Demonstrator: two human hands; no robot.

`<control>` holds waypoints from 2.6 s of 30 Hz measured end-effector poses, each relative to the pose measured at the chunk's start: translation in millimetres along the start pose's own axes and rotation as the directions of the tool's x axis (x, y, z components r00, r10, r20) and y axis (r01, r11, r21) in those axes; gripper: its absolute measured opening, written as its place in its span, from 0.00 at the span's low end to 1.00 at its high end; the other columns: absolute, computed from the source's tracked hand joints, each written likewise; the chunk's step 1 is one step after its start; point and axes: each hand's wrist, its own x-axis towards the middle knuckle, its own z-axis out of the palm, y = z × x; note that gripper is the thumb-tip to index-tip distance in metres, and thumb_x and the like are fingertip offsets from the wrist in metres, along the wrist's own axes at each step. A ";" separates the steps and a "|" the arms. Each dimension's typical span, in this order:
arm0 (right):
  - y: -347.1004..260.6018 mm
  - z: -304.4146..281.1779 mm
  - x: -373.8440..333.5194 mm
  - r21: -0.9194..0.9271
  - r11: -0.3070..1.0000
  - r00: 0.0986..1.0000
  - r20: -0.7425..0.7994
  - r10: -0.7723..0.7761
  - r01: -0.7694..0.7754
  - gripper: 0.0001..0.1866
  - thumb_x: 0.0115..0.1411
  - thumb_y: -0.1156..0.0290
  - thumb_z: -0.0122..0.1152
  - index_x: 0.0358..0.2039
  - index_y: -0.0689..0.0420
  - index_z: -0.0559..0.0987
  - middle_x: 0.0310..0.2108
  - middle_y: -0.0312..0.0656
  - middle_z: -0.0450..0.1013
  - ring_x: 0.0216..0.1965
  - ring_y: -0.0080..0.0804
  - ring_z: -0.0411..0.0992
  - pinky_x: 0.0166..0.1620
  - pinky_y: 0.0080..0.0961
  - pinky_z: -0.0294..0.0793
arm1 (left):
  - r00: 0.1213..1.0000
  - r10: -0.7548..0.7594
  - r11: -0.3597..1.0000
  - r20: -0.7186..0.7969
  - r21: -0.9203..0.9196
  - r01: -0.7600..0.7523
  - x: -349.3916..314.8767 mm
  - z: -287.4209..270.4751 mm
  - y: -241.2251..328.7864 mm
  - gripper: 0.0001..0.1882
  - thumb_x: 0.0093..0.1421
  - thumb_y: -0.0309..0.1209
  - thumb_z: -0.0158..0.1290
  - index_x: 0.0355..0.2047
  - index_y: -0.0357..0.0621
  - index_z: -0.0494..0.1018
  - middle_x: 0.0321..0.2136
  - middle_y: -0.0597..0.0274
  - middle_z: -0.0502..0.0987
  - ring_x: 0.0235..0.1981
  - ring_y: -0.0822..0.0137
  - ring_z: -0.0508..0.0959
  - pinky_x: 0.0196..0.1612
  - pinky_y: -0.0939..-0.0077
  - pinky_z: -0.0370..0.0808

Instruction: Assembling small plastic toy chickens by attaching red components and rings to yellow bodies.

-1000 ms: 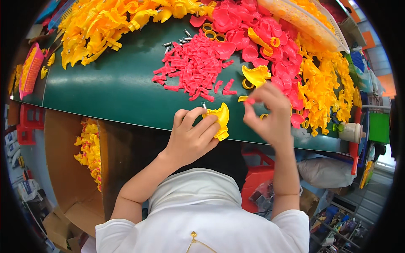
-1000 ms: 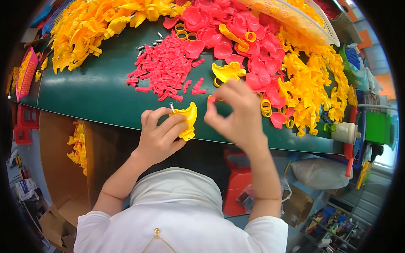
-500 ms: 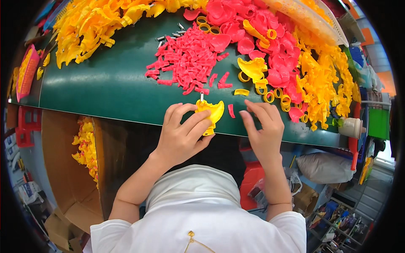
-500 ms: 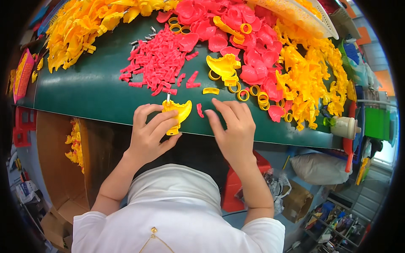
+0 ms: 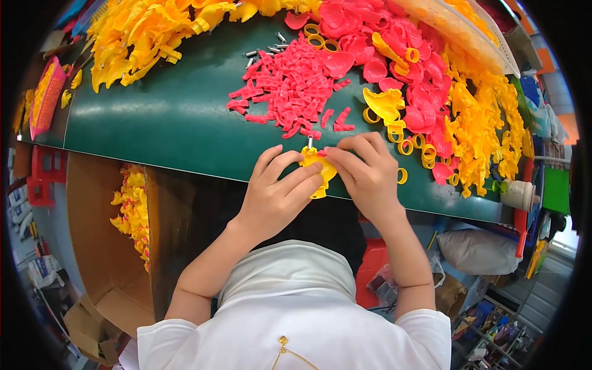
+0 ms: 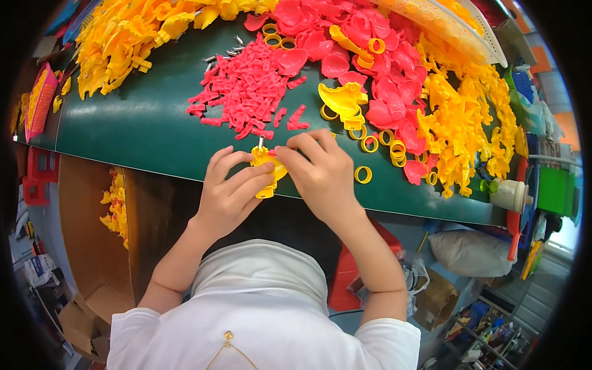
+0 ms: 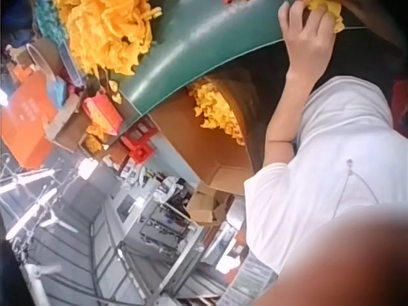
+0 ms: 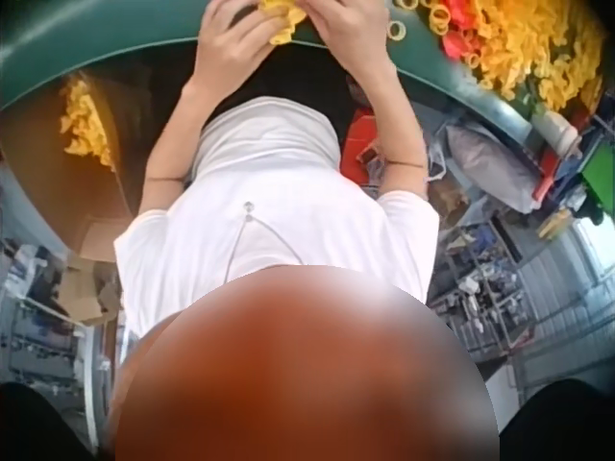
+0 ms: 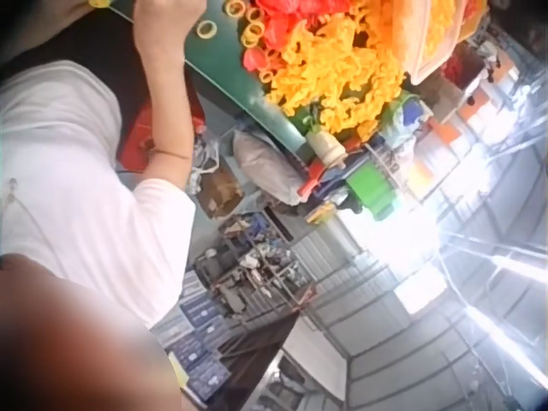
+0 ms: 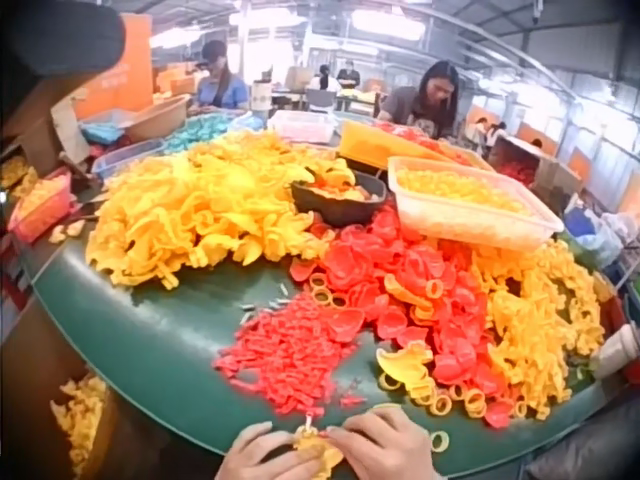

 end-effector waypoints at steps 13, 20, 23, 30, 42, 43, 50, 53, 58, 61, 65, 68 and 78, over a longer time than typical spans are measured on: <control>6.3 -7.4 7.9 -0.002 0.995 0.995 0.029 -0.096 0.096 0.09 0.44 0.77 0.69 0.28 0.56 0.83 0.26 0.35 0.72 0.31 0.33 0.70 0.30 0.26 0.72 | 0.999 -0.026 0.999 0.028 -0.032 0.027 1.8 -2.6 0.1 0.11 0.47 0.27 0.60 0.34 0.46 0.77 0.41 0.69 0.79 0.48 0.61 0.72 0.56 0.54 0.68; 1.5 -12.4 10.6 -0.040 0.991 0.980 0.158 -0.123 0.131 0.11 0.43 0.76 0.69 0.31 0.56 0.81 0.29 0.35 0.72 0.33 0.34 0.71 0.31 0.27 0.73 | 0.999 -0.032 0.998 -0.001 -0.046 0.032 2.1 -0.2 -0.1 0.13 0.45 0.26 0.62 0.33 0.47 0.77 0.41 0.69 0.78 0.47 0.61 0.72 0.56 0.53 0.69; 17.6 -19.4 20.3 0.014 0.977 0.935 0.286 -0.209 0.214 0.11 0.45 0.74 0.68 0.31 0.56 0.80 0.31 0.34 0.72 0.34 0.34 0.72 0.32 0.28 0.74 | 1.000 -0.018 0.998 0.011 -0.065 0.019 4.6 -1.3 -4.7 0.13 0.45 0.26 0.62 0.33 0.47 0.77 0.41 0.70 0.78 0.47 0.61 0.72 0.56 0.53 0.69; 16.5 -20.3 28.7 0.023 0.978 0.911 0.358 -0.204 0.210 0.08 0.47 0.74 0.66 0.30 0.56 0.80 0.31 0.35 0.73 0.35 0.33 0.73 0.34 0.27 0.74 | 0.999 -0.043 0.995 0.029 -0.087 0.045 2.4 -2.7 -3.1 0.12 0.45 0.27 0.63 0.33 0.47 0.79 0.40 0.70 0.79 0.48 0.63 0.73 0.57 0.52 0.69; 3.6 -11.6 11.7 0.029 0.995 0.979 0.181 -0.095 0.091 0.08 0.47 0.77 0.67 0.30 0.58 0.81 0.28 0.36 0.74 0.30 0.33 0.73 0.31 0.26 0.74 | 0.999 -0.031 0.995 0.014 -0.099 0.032 2.2 -1.6 -5.1 0.09 0.48 0.29 0.61 0.32 0.47 0.79 0.40 0.69 0.79 0.47 0.63 0.73 0.57 0.51 0.69; 2.7 -11.8 12.8 -0.016 0.992 0.974 0.192 -0.122 0.128 0.08 0.47 0.77 0.67 0.30 0.57 0.81 0.28 0.36 0.74 0.31 0.33 0.73 0.32 0.26 0.74 | 0.999 -0.035 0.995 0.016 -0.098 0.036 1.9 -1.5 -5.6 0.09 0.48 0.29 0.61 0.32 0.47 0.79 0.40 0.69 0.79 0.47 0.63 0.73 0.57 0.51 0.69; 11.5 -20.2 24.6 0.067 0.992 0.938 0.323 -0.126 0.110 0.08 0.47 0.76 0.66 0.31 0.56 0.81 0.29 0.35 0.74 0.36 0.35 0.72 0.35 0.29 0.74 | 1.000 -0.022 0.995 0.011 -0.097 0.023 4.1 -0.3 -7.0 0.08 0.48 0.29 0.61 0.31 0.47 0.78 0.40 0.69 0.79 0.47 0.62 0.73 0.56 0.50 0.71; 4.2 -22.2 21.7 0.013 0.992 0.929 0.349 -0.121 0.125 0.08 0.48 0.75 0.66 0.32 0.56 0.81 0.31 0.36 0.73 0.39 0.38 0.71 0.37 0.31 0.73 | 1.000 -0.019 0.994 0.018 -0.107 0.021 5.2 -1.7 -7.4 0.09 0.47 0.28 0.61 0.32 0.46 0.78 0.40 0.68 0.78 0.47 0.62 0.73 0.56 0.50 0.70; -10.6 -27.1 12.1 -0.020 1.000 0.961 0.278 -0.008 0.014 0.08 0.51 0.72 0.66 0.34 0.57 0.82 0.38 0.38 0.71 0.47 0.43 0.66 0.48 0.36 0.67 | 0.998 -0.015 0.997 0.055 -0.076 0.019 15.5 -14.9 1.0 0.10 0.48 0.27 0.59 0.34 0.44 0.78 0.36 0.67 0.77 0.46 0.64 0.74 0.58 0.52 0.68; 7.5 -30.9 31.5 0.079 0.996 0.941 0.339 0.012 -0.042 0.06 0.52 0.73 0.65 0.31 0.59 0.82 0.37 0.41 0.70 0.46 0.41 0.66 0.47 0.34 0.67 | 0.994 0.058 0.964 0.096 0.253 -0.080 24.7 -16.4 15.6 0.09 0.51 0.29 0.55 0.34 0.43 0.77 0.29 0.64 0.74 0.45 0.65 0.74 0.59 0.54 0.67; 47.1 -13.8 91.3 -0.140 0.990 0.997 -0.073 -0.039 0.028 0.09 0.51 0.74 0.66 0.35 0.57 0.80 0.37 0.42 0.71 0.46 0.43 0.67 0.47 0.33 0.69 | 0.991 0.098 0.915 0.094 0.382 -0.127 21.8 -21.2 20.2 0.08 0.51 0.28 0.56 0.33 0.43 0.77 0.29 0.64 0.74 0.45 0.64 0.73 0.58 0.55 0.68; 68.5 1.1 105.2 -0.406 0.899 0.978 -0.047 -0.203 0.167 0.10 0.50 0.74 0.66 0.35 0.55 0.79 0.39 0.41 0.71 0.48 0.44 0.66 0.48 0.33 0.69 | 0.995 0.099 0.919 0.012 0.383 -0.096 8.7 -16.2 14.3 0.08 0.50 0.27 0.58 0.33 0.43 0.76 0.32 0.63 0.75 0.44 0.61 0.73 0.57 0.57 0.69; -16.9 -17.3 37.0 0.396 0.889 0.972 0.137 0.191 -0.231 0.08 0.50 0.83 0.63 0.33 0.60 0.79 0.29 0.38 0.76 0.31 0.26 0.76 0.30 0.17 0.70 | 0.980 0.056 0.995 -0.191 0.087 -0.040 -20.2 8.0 -11.0 0.11 0.47 0.31 0.63 0.29 0.43 0.74 0.37 0.60 0.76 0.46 0.57 0.75 0.54 0.46 0.72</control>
